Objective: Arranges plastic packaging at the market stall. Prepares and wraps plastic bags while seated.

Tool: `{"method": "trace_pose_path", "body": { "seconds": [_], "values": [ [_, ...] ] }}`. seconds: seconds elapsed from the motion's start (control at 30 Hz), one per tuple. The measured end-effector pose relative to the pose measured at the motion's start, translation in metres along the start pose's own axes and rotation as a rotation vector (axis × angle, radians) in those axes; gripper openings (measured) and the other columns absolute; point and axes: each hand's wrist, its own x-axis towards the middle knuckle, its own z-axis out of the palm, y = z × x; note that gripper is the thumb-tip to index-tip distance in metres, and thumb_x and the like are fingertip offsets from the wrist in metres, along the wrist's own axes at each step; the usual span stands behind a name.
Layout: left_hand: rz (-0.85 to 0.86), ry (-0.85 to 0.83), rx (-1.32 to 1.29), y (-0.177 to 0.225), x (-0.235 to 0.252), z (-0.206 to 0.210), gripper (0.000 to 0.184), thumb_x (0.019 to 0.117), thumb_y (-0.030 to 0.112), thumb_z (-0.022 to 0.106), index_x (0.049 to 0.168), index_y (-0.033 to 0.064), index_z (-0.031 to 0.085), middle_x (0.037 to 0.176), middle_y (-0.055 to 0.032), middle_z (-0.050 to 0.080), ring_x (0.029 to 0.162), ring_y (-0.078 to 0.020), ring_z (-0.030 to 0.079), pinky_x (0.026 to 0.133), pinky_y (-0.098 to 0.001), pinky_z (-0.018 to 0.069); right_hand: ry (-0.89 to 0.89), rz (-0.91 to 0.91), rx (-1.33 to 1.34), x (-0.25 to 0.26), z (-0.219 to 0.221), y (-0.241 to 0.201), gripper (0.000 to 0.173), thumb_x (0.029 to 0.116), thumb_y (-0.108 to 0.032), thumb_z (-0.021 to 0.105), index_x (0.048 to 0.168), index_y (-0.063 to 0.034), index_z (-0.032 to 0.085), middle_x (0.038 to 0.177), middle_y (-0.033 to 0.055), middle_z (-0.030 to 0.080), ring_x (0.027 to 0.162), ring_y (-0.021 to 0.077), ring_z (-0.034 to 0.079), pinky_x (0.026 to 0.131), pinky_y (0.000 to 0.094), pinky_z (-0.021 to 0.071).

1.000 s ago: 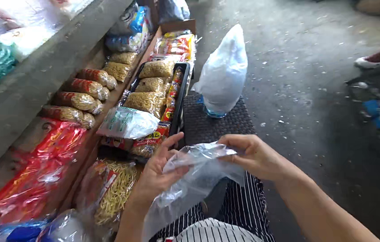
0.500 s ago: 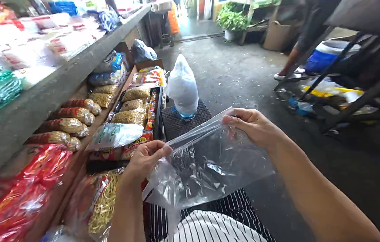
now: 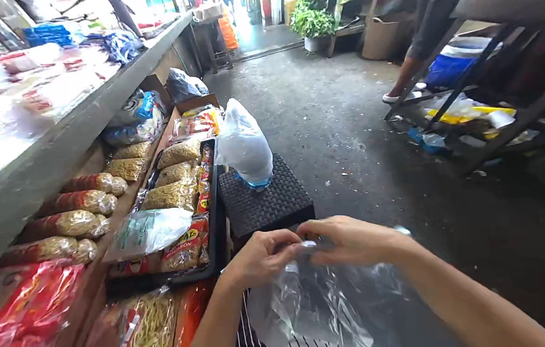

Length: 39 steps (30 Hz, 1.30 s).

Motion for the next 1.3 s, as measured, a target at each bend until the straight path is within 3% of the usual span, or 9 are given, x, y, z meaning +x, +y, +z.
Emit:
{"method": "trace_pose_path", "body": {
  "seconds": [0.07, 0.3, 0.5, 0.57, 0.77, 0.93, 1.07, 1.17, 1.3],
  "values": [
    [-0.025, 0.096, -0.029, -0.01, -0.005, -0.01, 0.019, 0.1014, 0.014, 0.06, 0.104, -0.0016, 0.07, 0.089, 0.0021, 0.07, 0.08, 0.006, 0.062, 0.076, -0.0141, 0.0524, 0.031, 0.025, 0.039, -0.002, -0.002, 0.016, 0.033, 0.0954, -0.026, 0.072, 0.116, -0.0014, 0.067, 0.088, 0.0144, 0.069, 0.079, 0.0244, 0.065, 0.074, 0.0457, 0.0535],
    [-0.162, 0.64, -0.171, -0.039, -0.05, -0.016, 0.013, 0.1009, 0.009, 0.056, 0.103, 0.0082, 0.069, 0.084, 0.0062, 0.073, 0.076, -0.0033, 0.069, 0.073, -0.0221, 0.0598, 0.183, 0.045, 0.338, -0.018, -0.03, 0.064, 0.019, 0.0956, -0.016, 0.067, 0.105, 0.0014, 0.067, 0.089, 0.0004, 0.067, 0.077, -0.0013, 0.061, 0.073, 0.0186, 0.0524],
    [-0.192, 0.741, -0.442, -0.056, -0.051, 0.021, 0.021, 0.1042, 0.006, 0.047, 0.104, 0.0077, 0.068, 0.087, 0.0002, 0.076, 0.079, -0.0065, 0.072, 0.075, -0.0234, 0.0611, 0.474, -0.014, 0.824, 0.015, -0.018, 0.053, 0.037, 0.108, -0.031, 0.04, 0.119, -0.0026, 0.06, 0.106, 0.0008, 0.071, 0.1, 0.0097, 0.069, 0.093, 0.031, 0.057],
    [-0.2, 0.793, -0.496, -0.056, -0.046, 0.028, 0.022, 0.1041, 0.005, 0.046, 0.103, 0.0074, 0.068, 0.086, 0.0005, 0.075, 0.077, -0.0065, 0.072, 0.073, -0.0237, 0.0616, 0.426, -0.038, 0.86, 0.02, -0.015, 0.047, 0.049, 0.1029, -0.042, 0.053, 0.13, -0.001, 0.055, 0.111, 0.0038, 0.071, 0.102, 0.0143, 0.07, 0.094, 0.0355, 0.0582],
    [-0.375, 0.72, -0.37, -0.069, -0.056, 0.02, 0.028, 0.1062, 0.011, 0.045, 0.11, 0.002, 0.071, 0.091, 0.0001, 0.077, 0.082, -0.0055, 0.072, 0.077, -0.0231, 0.0603, 0.633, -0.004, 0.42, 0.023, -0.015, 0.024, 0.016, 0.1022, -0.015, 0.059, 0.103, -0.0008, 0.067, 0.077, -0.0061, 0.062, 0.064, -0.0064, 0.054, 0.061, 0.0119, 0.0463],
    [-0.301, 0.816, -0.114, -0.058, -0.065, -0.034, 0.027, 0.1047, 0.016, 0.052, 0.116, -0.0025, 0.068, 0.101, -0.0013, 0.077, 0.096, -0.0062, 0.072, 0.09, -0.025, 0.0576, 0.426, -0.128, 0.229, 0.019, -0.027, 0.011, 0.027, 0.1055, -0.021, 0.054, 0.099, -0.0003, 0.07, 0.072, -0.0054, 0.06, 0.064, -0.0077, 0.052, 0.062, 0.0104, 0.0444],
    [-0.112, 0.469, -0.129, -0.009, -0.03, -0.029, 0.057, 0.0894, 0.028, 0.073, 0.135, -0.0043, 0.059, 0.122, -0.0039, 0.072, 0.111, -0.0079, 0.068, 0.096, -0.0271, 0.0558, 0.173, -0.22, 0.141, 0.035, -0.015, -0.01, 0.03, 0.107, -0.023, 0.053, 0.104, 0.0011, 0.07, 0.074, 0.0022, 0.063, 0.064, -0.0015, 0.054, 0.062, 0.0155, 0.0458],
    [-0.213, 0.357, 0.016, 0.005, -0.018, -0.018, 0.047, 0.085, 0.026, 0.081, 0.124, 0.0037, 0.068, 0.11, 0.002, 0.073, 0.1, -0.0009, 0.068, 0.09, -0.022, 0.0563, 0.37, -0.19, -0.014, 0.026, -0.014, -0.016, 0.026, 0.1038, -0.024, 0.056, 0.103, -0.0037, 0.072, 0.078, 0.0043, 0.066, 0.066, 0.0042, 0.058, 0.062, 0.0216, 0.0492],
    [-0.213, 0.311, -0.091, -0.018, -0.039, -0.017, 0.03, 0.1046, 0.027, 0.054, 0.094, 0.0064, 0.073, 0.078, 0.0079, 0.07, 0.069, 0.0035, 0.064, 0.067, -0.0166, 0.0545, 0.804, -0.06, -0.2, -0.016, -0.036, -0.012, 0.025, 0.1009, -0.029, 0.059, 0.102, -0.0081, 0.073, 0.08, -0.0033, 0.065, 0.066, -0.0042, 0.055, 0.061, 0.0152, 0.0489]
  ]
}}
